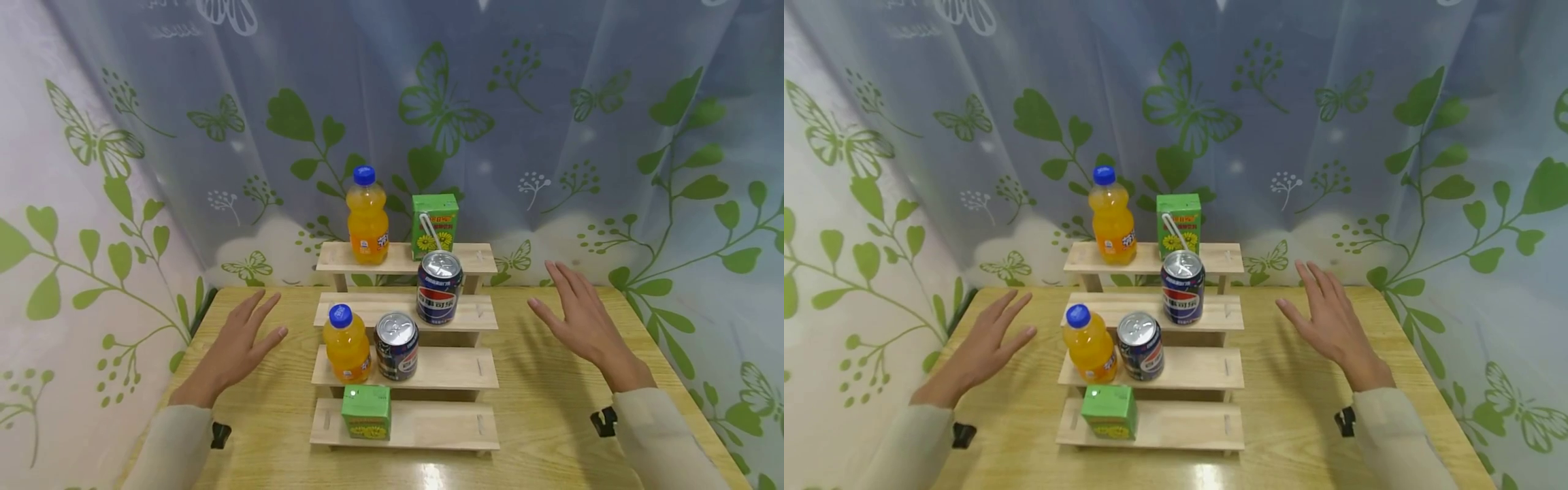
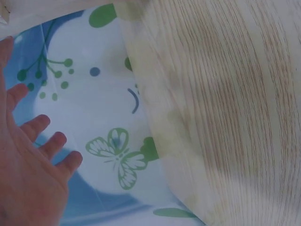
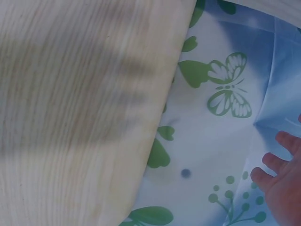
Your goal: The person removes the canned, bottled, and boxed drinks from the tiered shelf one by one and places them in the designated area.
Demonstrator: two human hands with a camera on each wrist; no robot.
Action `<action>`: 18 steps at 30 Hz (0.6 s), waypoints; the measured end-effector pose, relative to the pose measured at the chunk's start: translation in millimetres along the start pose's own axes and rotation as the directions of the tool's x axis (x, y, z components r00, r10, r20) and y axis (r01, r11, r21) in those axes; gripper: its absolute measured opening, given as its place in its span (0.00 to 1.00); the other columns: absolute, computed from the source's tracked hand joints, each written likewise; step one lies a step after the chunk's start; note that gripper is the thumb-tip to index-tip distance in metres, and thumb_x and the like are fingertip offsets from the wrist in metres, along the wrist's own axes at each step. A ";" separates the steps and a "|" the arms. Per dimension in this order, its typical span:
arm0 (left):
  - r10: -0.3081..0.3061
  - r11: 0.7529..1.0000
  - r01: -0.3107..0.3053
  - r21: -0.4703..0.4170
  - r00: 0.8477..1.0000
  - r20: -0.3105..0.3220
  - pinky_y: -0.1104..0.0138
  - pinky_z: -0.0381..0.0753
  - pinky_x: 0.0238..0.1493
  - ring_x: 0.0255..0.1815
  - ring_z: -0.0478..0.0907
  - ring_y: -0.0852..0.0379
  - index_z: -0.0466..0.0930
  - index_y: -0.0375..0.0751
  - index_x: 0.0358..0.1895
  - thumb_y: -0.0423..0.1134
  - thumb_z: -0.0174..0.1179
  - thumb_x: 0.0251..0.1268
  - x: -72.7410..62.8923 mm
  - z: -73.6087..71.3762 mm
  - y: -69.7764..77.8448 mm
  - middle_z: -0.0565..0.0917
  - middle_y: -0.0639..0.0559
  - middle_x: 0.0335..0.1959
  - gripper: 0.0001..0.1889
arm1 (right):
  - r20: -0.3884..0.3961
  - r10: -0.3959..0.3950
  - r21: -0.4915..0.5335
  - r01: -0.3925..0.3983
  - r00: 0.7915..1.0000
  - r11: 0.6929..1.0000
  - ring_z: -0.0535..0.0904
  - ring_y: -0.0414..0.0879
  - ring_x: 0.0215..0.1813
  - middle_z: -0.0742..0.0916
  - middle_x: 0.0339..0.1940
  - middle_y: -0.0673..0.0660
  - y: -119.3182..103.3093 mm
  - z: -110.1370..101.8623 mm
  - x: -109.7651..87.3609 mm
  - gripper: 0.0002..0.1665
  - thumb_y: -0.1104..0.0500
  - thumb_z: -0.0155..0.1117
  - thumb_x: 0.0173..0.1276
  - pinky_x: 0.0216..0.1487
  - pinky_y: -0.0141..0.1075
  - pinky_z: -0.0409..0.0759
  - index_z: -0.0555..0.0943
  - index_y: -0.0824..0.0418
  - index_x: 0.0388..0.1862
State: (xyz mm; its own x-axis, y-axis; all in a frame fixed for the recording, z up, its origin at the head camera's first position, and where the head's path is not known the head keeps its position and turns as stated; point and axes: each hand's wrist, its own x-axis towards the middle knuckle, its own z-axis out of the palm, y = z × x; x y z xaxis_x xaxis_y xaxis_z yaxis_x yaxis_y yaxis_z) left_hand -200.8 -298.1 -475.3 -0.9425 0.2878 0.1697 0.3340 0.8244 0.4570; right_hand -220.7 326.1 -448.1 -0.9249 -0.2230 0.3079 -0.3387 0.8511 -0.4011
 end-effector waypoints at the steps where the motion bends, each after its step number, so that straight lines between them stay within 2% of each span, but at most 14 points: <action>1: -0.001 1.000 0.001 -0.012 1.000 0.006 0.20 0.53 0.77 0.87 0.47 0.21 0.53 0.48 0.91 0.54 0.58 0.86 -0.7 -0.2 1.7 0.48 0.31 0.90 0.40 | -0.004 -0.004 0.002 0.004 1.000 1.000 0.54 0.78 0.85 0.60 0.89 0.73 -1.2 -0.3 0.8 0.52 0.40 0.62 0.84 0.78 0.79 0.55 0.50 0.57 0.93; 9: 0.022 0.997 -0.019 -0.080 0.999 0.035 0.20 0.56 0.77 0.88 0.49 0.25 0.53 0.51 0.91 0.54 0.58 0.86 -4.9 0.0 12.9 0.50 0.37 0.91 0.39 | -0.019 -0.016 0.037 0.017 1.000 0.999 0.54 0.77 0.86 0.60 0.89 0.71 -17.3 -6.7 6.1 0.51 0.41 0.63 0.84 0.79 0.79 0.55 0.50 0.54 0.94; 18: 0.093 0.990 -0.093 -0.104 0.996 -0.004 0.25 0.59 0.80 0.87 0.56 0.29 0.56 0.50 0.90 0.50 0.60 0.86 -1.2 0.8 27.1 0.56 0.39 0.90 0.38 | -0.065 -0.071 0.071 0.075 0.995 0.995 0.56 0.72 0.87 0.63 0.89 0.68 -39.0 -10.7 12.7 0.49 0.44 0.65 0.83 0.86 0.73 0.49 0.54 0.53 0.93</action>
State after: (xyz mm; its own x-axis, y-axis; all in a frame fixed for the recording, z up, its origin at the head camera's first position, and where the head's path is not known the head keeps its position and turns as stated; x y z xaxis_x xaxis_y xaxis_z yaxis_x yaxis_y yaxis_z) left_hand -190.7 -275.7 -463.8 -0.9073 0.3611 0.2154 0.4193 0.7386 0.5279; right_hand -217.5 295.2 -419.3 -0.8854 -0.2511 0.3910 -0.4188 0.7960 -0.4371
